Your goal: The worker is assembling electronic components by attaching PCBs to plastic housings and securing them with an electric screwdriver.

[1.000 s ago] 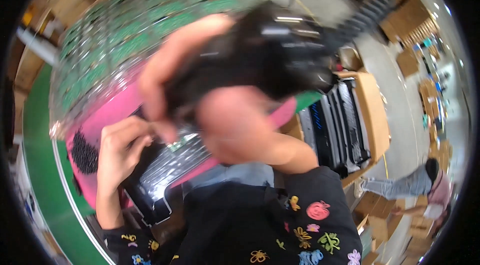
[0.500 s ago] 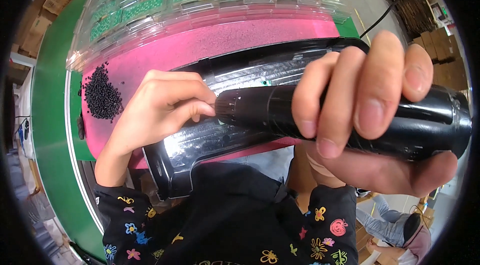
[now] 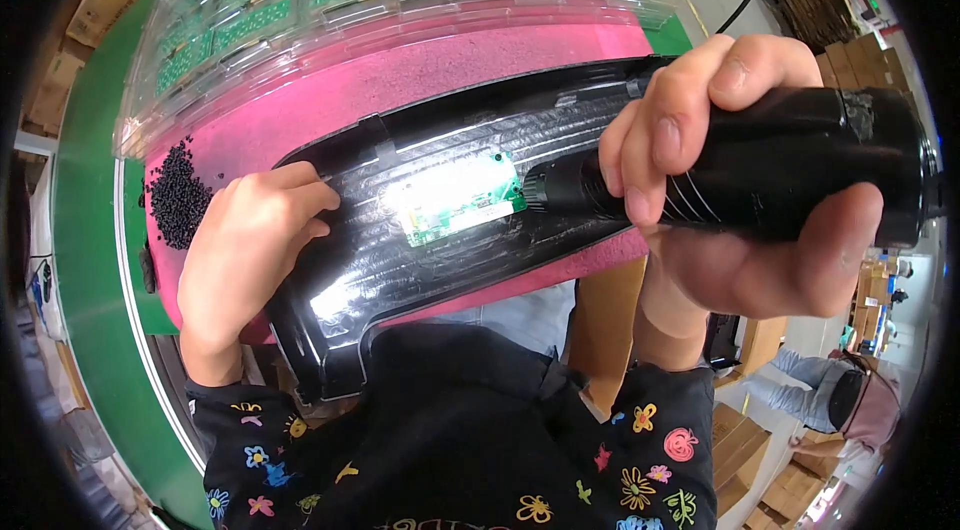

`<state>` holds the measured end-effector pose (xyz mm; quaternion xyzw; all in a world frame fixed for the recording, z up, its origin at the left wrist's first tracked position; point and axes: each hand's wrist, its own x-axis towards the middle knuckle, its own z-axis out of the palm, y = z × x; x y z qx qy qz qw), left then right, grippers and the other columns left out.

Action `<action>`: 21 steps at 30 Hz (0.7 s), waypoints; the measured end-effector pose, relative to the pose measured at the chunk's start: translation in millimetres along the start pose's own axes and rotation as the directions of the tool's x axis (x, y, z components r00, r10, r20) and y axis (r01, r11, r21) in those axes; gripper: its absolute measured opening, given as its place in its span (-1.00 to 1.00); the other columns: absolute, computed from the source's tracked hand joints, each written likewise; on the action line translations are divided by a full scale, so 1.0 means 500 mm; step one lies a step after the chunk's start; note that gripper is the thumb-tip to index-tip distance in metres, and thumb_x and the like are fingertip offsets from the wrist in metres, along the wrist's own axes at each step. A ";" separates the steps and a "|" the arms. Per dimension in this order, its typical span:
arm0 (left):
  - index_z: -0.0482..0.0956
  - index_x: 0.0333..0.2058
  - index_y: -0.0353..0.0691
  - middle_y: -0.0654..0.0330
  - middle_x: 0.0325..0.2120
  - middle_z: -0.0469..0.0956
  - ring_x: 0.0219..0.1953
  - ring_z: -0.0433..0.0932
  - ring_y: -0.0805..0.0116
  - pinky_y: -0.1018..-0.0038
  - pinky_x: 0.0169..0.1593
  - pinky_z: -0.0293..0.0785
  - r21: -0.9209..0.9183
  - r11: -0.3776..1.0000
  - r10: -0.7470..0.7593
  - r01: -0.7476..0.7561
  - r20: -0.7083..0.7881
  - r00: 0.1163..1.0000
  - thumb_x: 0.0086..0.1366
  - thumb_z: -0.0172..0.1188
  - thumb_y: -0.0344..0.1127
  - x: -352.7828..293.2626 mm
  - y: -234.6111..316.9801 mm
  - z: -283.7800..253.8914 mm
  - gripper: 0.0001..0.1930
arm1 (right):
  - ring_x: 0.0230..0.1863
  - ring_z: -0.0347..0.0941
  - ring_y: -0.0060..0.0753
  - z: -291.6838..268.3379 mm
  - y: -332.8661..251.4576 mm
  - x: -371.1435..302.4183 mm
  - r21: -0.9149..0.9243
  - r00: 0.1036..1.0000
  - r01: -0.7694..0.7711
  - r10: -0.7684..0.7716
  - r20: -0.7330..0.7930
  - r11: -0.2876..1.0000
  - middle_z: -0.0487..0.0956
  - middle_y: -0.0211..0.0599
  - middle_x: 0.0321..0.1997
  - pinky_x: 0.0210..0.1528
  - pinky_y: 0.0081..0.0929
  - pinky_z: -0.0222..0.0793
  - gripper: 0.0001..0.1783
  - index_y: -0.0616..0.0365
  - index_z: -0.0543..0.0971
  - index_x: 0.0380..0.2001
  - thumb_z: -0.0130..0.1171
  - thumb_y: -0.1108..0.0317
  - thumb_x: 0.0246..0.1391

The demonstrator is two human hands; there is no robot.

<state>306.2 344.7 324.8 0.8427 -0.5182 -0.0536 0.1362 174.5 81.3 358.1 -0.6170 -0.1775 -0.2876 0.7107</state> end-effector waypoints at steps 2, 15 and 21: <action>0.49 -0.50 -0.31 0.04 -0.46 0.50 -0.39 0.55 -0.04 0.19 -0.38 0.48 0.002 1.000 0.005 -0.005 0.016 1.000 -0.02 0.11 -0.53 0.000 0.000 0.000 -0.94 | -0.67 0.30 -0.61 -0.001 0.006 0.000 0.018 1.000 -0.015 0.016 -0.027 1.000 0.38 -0.30 -0.39 -0.57 -0.56 0.24 -0.33 0.23 0.33 -0.16 0.03 -0.24 0.08; 0.57 -0.34 -0.36 0.03 -0.53 0.52 -0.51 0.55 0.08 0.34 -0.41 0.46 -0.035 0.999 -0.021 0.014 -0.182 0.983 0.00 0.17 -0.63 0.013 -0.018 -0.016 -0.81 | -0.68 0.29 -0.69 0.023 0.024 0.011 0.045 0.989 -0.086 0.091 -0.116 0.995 0.37 -0.40 -0.44 -0.55 -0.69 0.19 -0.35 0.12 0.30 -0.26 0.26 -0.17 -0.17; 0.54 -0.44 -0.29 0.09 -0.54 0.51 -0.46 0.56 0.05 0.26 -0.42 0.47 0.109 0.992 -0.058 0.069 -0.103 0.993 -0.03 0.18 -0.53 0.001 -0.012 -0.017 -0.89 | -0.71 0.28 -0.71 0.001 0.021 -0.007 -0.002 0.992 -0.036 0.035 -0.119 0.999 0.38 -0.41 -0.43 -0.61 -0.70 0.19 -0.34 0.10 0.29 -0.27 0.28 -0.16 -0.23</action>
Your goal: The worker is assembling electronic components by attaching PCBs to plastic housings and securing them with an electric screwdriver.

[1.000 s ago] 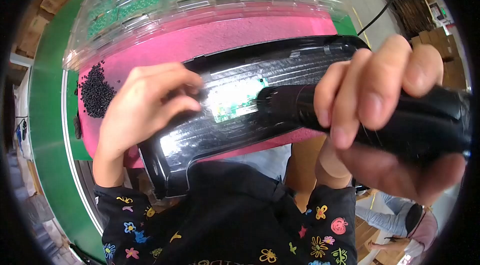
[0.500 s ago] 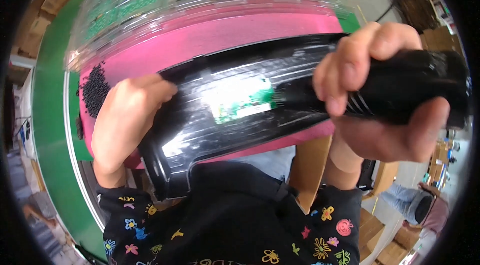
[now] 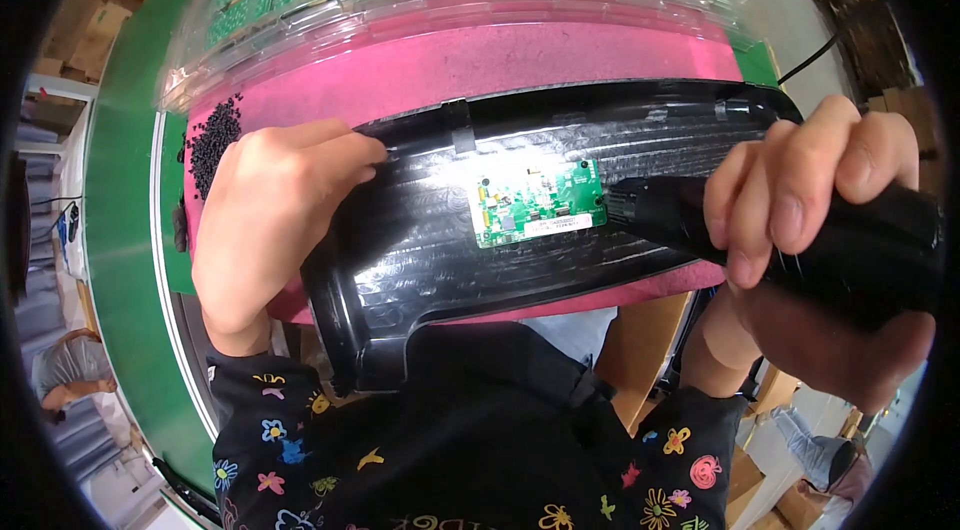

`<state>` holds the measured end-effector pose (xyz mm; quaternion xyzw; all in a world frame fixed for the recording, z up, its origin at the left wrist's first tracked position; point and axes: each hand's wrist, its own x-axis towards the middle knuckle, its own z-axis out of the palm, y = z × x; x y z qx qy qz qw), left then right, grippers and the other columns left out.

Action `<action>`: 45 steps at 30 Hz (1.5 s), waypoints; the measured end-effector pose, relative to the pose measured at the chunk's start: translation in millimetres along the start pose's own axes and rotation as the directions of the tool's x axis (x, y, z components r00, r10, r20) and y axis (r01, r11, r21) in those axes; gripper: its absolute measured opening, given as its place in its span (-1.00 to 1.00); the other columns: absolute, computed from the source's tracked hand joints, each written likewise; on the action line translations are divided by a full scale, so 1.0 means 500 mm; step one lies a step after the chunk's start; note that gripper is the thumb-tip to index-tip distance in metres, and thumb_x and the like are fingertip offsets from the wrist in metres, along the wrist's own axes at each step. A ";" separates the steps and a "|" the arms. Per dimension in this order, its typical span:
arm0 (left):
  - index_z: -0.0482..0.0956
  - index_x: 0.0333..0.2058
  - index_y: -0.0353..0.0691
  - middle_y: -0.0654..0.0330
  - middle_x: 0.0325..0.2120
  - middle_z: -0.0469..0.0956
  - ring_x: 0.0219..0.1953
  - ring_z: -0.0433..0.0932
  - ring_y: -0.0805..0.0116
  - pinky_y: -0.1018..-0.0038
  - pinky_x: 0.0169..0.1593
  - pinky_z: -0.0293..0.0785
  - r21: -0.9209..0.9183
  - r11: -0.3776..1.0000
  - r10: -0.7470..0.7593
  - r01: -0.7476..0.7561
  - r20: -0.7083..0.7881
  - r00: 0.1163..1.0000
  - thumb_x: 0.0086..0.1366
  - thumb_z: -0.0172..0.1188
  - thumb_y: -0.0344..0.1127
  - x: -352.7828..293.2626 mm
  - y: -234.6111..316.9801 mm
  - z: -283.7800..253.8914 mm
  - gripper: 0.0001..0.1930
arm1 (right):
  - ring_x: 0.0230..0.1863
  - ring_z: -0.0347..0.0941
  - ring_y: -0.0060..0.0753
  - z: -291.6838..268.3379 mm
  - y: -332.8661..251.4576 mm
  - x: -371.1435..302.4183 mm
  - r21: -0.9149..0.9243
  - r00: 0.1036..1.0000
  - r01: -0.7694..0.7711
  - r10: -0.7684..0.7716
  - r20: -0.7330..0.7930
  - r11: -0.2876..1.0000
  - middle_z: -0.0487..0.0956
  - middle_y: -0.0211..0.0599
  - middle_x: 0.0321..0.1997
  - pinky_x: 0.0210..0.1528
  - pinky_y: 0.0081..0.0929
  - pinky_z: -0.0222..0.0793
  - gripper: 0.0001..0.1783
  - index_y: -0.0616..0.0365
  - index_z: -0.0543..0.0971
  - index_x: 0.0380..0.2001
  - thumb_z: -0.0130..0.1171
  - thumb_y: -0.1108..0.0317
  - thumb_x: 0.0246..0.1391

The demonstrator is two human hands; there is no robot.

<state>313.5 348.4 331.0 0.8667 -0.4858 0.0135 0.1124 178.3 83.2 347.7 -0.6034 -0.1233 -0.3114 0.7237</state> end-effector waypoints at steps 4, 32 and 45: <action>0.49 -0.50 -0.30 0.09 -0.53 0.51 -0.45 0.58 0.05 0.25 -0.45 0.50 0.000 0.993 0.114 -0.115 0.090 0.989 -0.04 0.12 -0.50 -0.006 -0.005 0.010 -0.94 | -0.71 0.29 -0.72 -0.001 -0.005 0.000 0.031 0.999 0.026 -0.027 0.032 0.999 0.39 -0.42 -0.43 -0.61 -0.71 0.20 -0.34 0.07 0.28 -0.30 0.30 -0.16 -0.27; 0.53 -0.10 -0.30 0.12 -0.23 0.56 -0.20 0.57 0.24 0.45 -0.16 0.48 -0.232 0.951 0.109 -0.205 -0.369 0.923 0.06 0.30 -0.53 0.049 -0.033 0.016 -0.63 | -0.73 0.29 -0.79 0.031 0.022 0.031 0.029 0.977 -0.132 0.125 0.173 0.991 0.40 -0.54 -0.53 -0.66 -0.79 0.23 -0.33 0.06 0.27 -0.31 0.35 -0.21 -0.19; 0.53 -0.19 -0.36 0.06 -0.28 0.54 -0.20 0.52 0.05 0.25 -0.13 0.48 -0.537 0.660 0.402 -0.526 -0.339 0.851 -0.02 0.39 -0.40 0.050 0.006 0.059 -0.61 | -0.58 0.39 -0.55 0.047 0.005 0.039 0.476 0.953 0.160 -0.262 0.154 0.865 0.42 -0.31 -0.36 -0.47 -0.62 0.35 -0.42 0.16 0.29 -0.25 0.36 0.01 -0.09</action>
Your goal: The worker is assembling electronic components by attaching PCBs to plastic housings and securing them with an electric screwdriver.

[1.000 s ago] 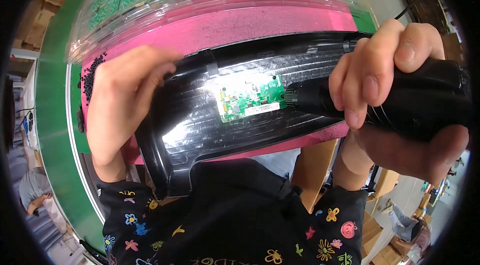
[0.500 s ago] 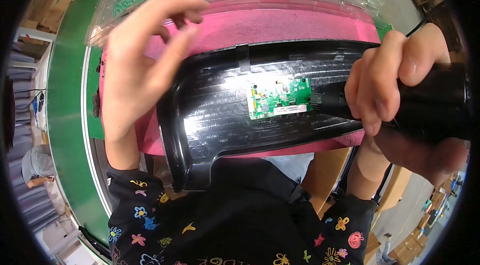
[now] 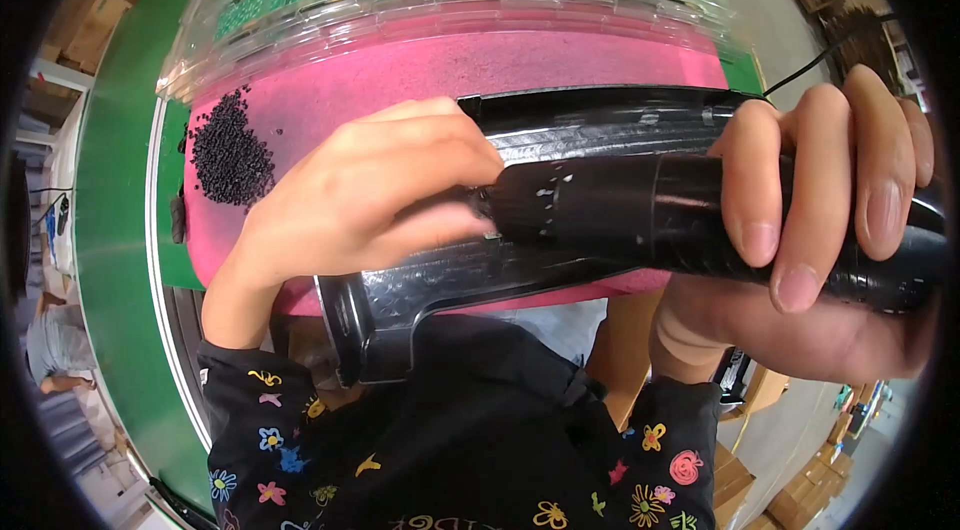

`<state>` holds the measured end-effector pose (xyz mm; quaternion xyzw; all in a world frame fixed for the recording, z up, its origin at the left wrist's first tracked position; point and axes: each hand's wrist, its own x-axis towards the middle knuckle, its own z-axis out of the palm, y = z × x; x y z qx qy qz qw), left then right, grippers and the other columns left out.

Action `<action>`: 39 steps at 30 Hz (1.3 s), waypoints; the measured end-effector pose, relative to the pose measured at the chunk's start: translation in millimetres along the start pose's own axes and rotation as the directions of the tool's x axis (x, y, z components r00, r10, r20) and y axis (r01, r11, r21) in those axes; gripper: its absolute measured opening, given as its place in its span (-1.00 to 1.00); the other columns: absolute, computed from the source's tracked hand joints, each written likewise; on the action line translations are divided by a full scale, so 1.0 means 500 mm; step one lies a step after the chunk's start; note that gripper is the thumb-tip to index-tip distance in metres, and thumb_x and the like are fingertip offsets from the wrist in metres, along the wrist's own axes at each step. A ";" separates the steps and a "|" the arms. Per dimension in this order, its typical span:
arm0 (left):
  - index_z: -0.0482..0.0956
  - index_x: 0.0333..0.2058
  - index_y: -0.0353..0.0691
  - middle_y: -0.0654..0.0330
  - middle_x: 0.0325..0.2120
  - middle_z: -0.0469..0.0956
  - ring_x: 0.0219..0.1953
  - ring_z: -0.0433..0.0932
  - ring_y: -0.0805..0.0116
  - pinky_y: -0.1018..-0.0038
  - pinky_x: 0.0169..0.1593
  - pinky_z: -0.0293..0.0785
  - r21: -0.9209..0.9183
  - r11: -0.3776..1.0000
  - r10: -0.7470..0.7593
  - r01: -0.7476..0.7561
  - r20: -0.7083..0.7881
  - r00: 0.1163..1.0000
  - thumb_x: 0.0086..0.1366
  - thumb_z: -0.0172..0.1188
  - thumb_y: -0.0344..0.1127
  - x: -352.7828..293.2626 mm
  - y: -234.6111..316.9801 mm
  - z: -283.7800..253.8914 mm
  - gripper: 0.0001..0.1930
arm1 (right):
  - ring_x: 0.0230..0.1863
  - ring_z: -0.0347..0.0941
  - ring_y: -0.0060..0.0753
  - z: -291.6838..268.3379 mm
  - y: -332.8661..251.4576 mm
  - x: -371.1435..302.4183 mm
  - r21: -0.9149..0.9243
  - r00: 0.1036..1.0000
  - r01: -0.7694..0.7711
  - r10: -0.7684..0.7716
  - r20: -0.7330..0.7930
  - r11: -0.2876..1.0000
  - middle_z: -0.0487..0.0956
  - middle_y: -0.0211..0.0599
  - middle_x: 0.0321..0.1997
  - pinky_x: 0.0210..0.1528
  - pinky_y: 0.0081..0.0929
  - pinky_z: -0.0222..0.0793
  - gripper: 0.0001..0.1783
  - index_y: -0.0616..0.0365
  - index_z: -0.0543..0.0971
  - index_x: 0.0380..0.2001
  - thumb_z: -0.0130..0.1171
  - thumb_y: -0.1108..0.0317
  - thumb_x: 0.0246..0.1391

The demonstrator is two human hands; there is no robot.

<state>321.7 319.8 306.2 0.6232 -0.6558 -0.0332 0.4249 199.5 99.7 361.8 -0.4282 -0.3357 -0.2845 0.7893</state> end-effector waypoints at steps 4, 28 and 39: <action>0.57 -0.31 -0.40 0.03 -0.41 0.58 -0.36 0.57 0.07 0.33 -0.30 0.51 -0.043 0.999 -0.020 0.015 -0.103 0.994 -0.02 0.39 -0.46 0.007 0.003 -0.002 -0.73 | -0.62 0.36 -0.60 0.008 -0.007 0.005 -0.074 0.999 -0.008 0.006 -0.040 0.997 0.40 -0.35 -0.39 -0.50 -0.64 0.31 -0.46 0.14 0.29 -0.28 0.32 0.02 -0.10; 0.54 -0.43 -0.38 0.08 -0.54 0.55 -0.46 0.53 0.09 0.32 -0.38 0.46 -0.035 0.998 -0.062 0.059 -0.096 0.993 -0.06 0.38 -0.52 0.003 0.000 0.013 -0.79 | -0.74 0.26 -0.75 0.082 0.018 -0.014 -0.154 0.971 0.055 -0.089 -0.221 0.987 0.38 -0.48 -0.47 -0.60 -0.71 0.21 -0.56 0.07 0.29 -0.40 0.30 0.10 -0.20; 0.54 -0.25 -0.33 0.11 -0.29 0.54 -0.18 0.48 0.10 0.30 -0.12 0.44 0.078 0.992 -0.095 0.099 -0.050 0.994 0.00 0.33 -0.51 0.005 -0.005 0.014 -0.72 | -0.70 0.36 -0.65 0.068 0.041 -0.027 -0.199 0.984 -0.168 0.150 -0.100 0.965 0.44 -0.37 -0.44 -0.63 -0.66 0.30 -0.43 0.10 0.28 -0.29 0.32 -0.07 -0.10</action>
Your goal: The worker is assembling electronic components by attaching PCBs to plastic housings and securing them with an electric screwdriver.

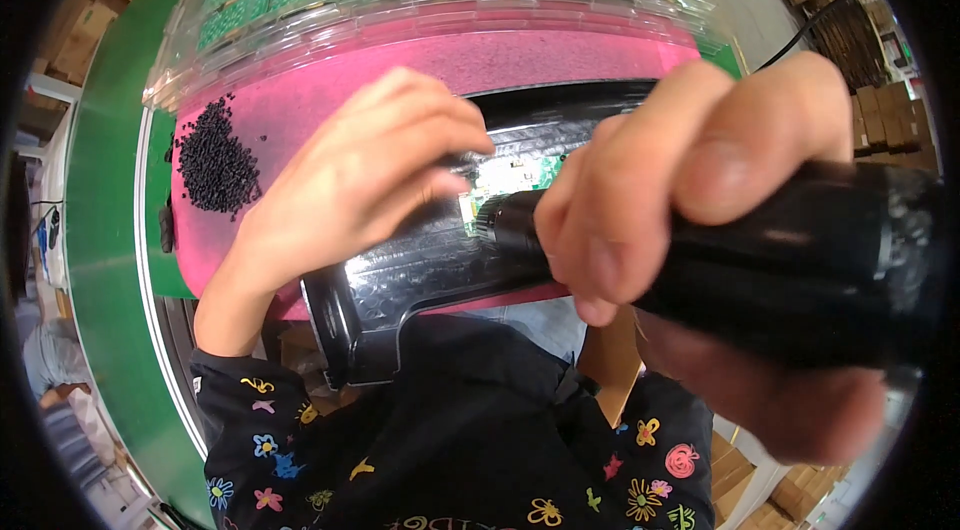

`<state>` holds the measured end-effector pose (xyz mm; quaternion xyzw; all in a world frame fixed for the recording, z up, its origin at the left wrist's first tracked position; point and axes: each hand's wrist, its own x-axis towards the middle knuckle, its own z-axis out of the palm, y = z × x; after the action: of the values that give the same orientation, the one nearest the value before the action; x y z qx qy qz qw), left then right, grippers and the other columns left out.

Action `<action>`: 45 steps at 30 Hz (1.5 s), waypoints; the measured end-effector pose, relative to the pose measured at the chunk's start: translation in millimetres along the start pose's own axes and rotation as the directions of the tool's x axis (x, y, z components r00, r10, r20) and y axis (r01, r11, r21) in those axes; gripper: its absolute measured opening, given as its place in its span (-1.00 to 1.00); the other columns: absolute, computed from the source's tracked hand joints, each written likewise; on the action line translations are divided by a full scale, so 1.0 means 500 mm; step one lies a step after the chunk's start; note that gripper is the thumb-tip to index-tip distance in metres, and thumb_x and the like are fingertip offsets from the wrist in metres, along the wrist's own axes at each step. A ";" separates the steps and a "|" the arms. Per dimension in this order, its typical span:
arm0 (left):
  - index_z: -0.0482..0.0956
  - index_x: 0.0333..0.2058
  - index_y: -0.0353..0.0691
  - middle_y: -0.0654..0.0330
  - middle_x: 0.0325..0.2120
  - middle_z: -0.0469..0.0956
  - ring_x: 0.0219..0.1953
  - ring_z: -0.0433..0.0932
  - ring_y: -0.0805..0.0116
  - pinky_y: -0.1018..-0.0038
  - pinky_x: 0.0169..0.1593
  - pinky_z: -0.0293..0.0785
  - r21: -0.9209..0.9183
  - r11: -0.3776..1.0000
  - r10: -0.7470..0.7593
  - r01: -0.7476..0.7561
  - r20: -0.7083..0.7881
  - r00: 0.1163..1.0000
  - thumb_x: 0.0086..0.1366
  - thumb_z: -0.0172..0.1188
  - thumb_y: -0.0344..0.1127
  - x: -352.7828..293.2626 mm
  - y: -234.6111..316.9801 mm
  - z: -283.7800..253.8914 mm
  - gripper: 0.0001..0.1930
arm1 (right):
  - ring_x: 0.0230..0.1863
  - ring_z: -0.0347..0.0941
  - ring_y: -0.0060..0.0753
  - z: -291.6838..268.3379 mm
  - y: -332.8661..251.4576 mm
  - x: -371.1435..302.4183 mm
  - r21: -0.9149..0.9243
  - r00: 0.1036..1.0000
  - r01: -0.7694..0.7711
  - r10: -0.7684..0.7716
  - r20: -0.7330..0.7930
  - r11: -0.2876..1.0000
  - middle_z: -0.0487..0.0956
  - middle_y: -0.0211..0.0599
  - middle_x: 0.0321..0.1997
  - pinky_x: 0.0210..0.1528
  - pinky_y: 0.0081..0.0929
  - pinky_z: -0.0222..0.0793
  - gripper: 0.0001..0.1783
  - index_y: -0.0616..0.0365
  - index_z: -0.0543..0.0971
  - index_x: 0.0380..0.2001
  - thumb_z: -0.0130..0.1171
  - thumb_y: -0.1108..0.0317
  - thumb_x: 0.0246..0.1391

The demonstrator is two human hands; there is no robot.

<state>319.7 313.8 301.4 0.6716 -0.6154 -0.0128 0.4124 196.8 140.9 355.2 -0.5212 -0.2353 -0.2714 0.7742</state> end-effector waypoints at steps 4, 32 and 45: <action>0.55 -0.22 -0.30 0.14 -0.21 0.50 -0.08 0.44 0.12 0.29 -0.02 0.40 0.176 0.984 -0.024 0.039 -0.087 0.996 0.06 0.28 -0.54 0.008 -0.011 -0.017 -0.74 | -0.69 0.40 -0.61 -0.003 0.016 -0.003 -0.036 0.992 -0.100 0.102 0.080 0.994 0.46 -0.33 -0.43 -0.63 -0.63 0.34 -0.36 0.12 0.29 -0.25 0.33 -0.16 -0.05; 0.37 -0.03 -0.24 0.00 -0.26 0.51 -0.18 0.51 -0.07 0.20 -0.15 0.46 0.208 0.964 -0.154 0.167 -0.075 0.985 0.10 0.19 -0.52 -0.019 -0.012 -0.016 -0.58 | -0.72 0.35 -0.63 0.038 0.033 0.016 -0.016 0.956 -0.256 0.256 0.147 0.967 0.46 -0.41 -0.55 -0.66 -0.68 0.28 -0.34 0.11 0.29 -0.29 0.39 -0.17 -0.10; 0.42 -0.02 -0.31 -0.06 -0.16 0.53 -0.11 0.50 -0.10 0.13 -0.08 0.46 0.412 0.879 -0.317 0.241 0.126 0.940 0.10 0.28 -0.37 -0.015 -0.001 -0.022 -0.55 | 0.09 0.31 -0.17 -0.132 -0.031 0.011 0.238 0.676 -0.251 0.345 -0.651 0.938 0.31 -0.08 -0.03 0.20 0.02 0.34 -0.66 0.29 0.32 -0.05 0.11 0.45 0.14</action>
<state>323.8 326.2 304.8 0.8178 -0.5382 -0.0134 0.2035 195.9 73.4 346.1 -0.3646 0.1378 -0.2982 0.8713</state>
